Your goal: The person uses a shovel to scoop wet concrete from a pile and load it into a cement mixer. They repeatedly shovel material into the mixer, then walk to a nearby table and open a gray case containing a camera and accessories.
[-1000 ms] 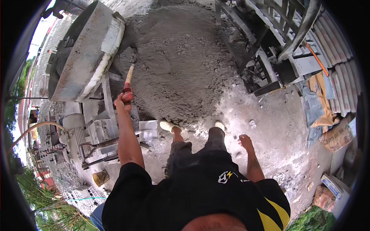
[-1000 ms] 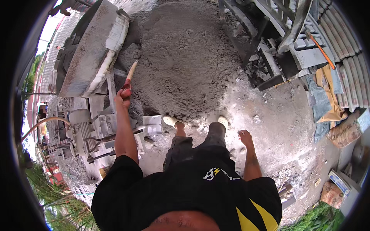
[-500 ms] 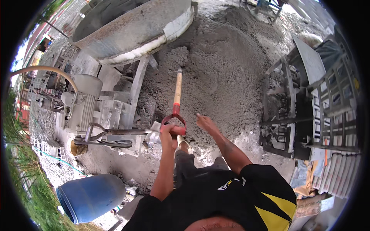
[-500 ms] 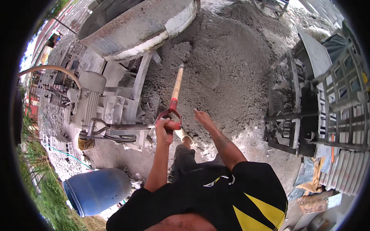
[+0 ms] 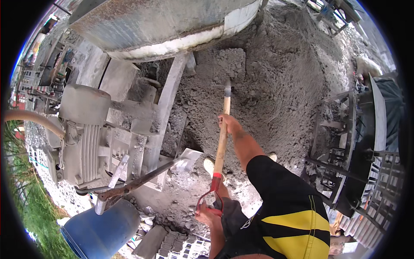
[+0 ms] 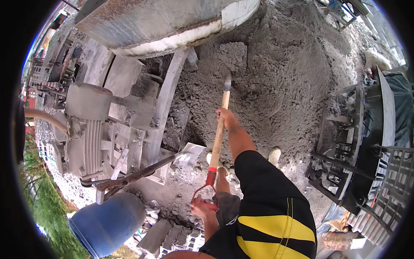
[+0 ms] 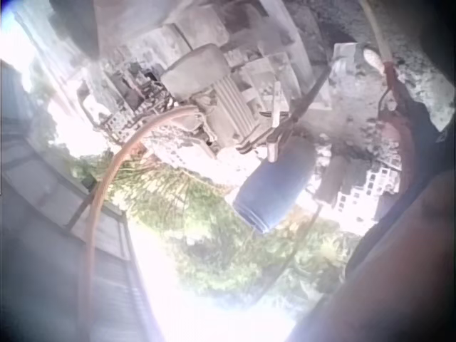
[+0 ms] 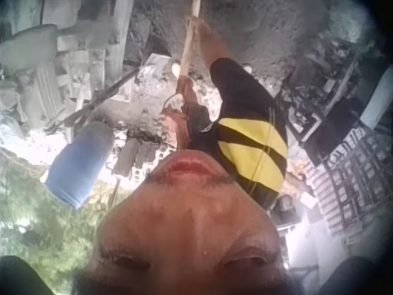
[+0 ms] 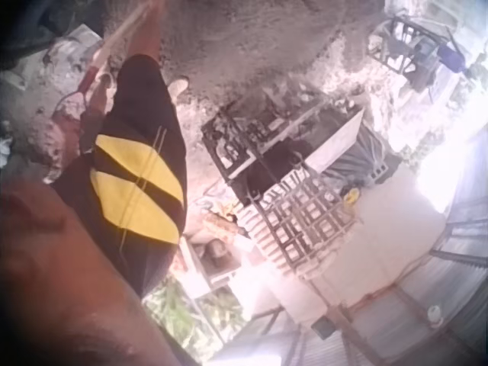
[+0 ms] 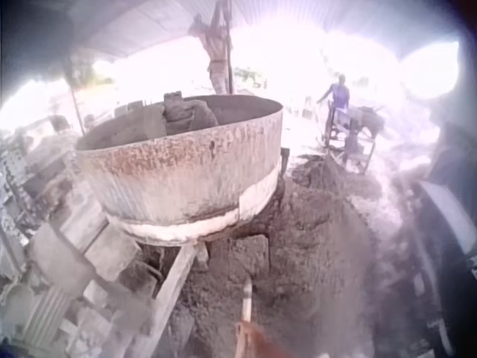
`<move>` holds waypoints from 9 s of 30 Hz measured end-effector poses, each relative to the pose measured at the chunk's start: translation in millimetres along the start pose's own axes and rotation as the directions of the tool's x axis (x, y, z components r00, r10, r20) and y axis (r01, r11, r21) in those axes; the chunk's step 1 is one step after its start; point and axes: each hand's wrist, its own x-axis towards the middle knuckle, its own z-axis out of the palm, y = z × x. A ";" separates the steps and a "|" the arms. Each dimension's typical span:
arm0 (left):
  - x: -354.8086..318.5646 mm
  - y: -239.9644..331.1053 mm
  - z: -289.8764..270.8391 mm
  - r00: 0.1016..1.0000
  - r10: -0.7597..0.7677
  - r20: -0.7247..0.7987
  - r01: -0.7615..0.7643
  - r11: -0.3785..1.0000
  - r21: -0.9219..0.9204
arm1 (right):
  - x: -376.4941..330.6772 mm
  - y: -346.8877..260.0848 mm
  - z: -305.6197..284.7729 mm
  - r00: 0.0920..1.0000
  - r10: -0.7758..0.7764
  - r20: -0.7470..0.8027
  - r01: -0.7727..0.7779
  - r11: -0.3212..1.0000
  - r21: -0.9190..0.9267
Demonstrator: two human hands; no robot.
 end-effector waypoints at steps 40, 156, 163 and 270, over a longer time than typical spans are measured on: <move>-145.6 134.8 -264.1 0.547 0.067 0.834 0.349 0.887 -0.301 | -361.5 -19.4 -9.9 0.968 -0.036 0.247 -0.064 0.921 0.385; -67.3 107.5 50.4 0.600 -0.079 0.796 0.174 0.984 -0.034 | -241.7 -44.3 3.7 0.941 0.305 0.147 -0.219 0.879 -0.423; 0.8 136.7 17.1 0.914 -0.164 0.371 0.250 0.948 -0.198 | -72.3 -15.8 73.9 0.988 0.073 -0.137 -0.068 0.997 0.039; -339.2 -32.1 -354.2 0.273 -0.222 0.936 -0.834 0.431 0.345 | -626.1 223.6 -749.3 0.926 -0.134 -0.352 -0.091 0.826 -0.556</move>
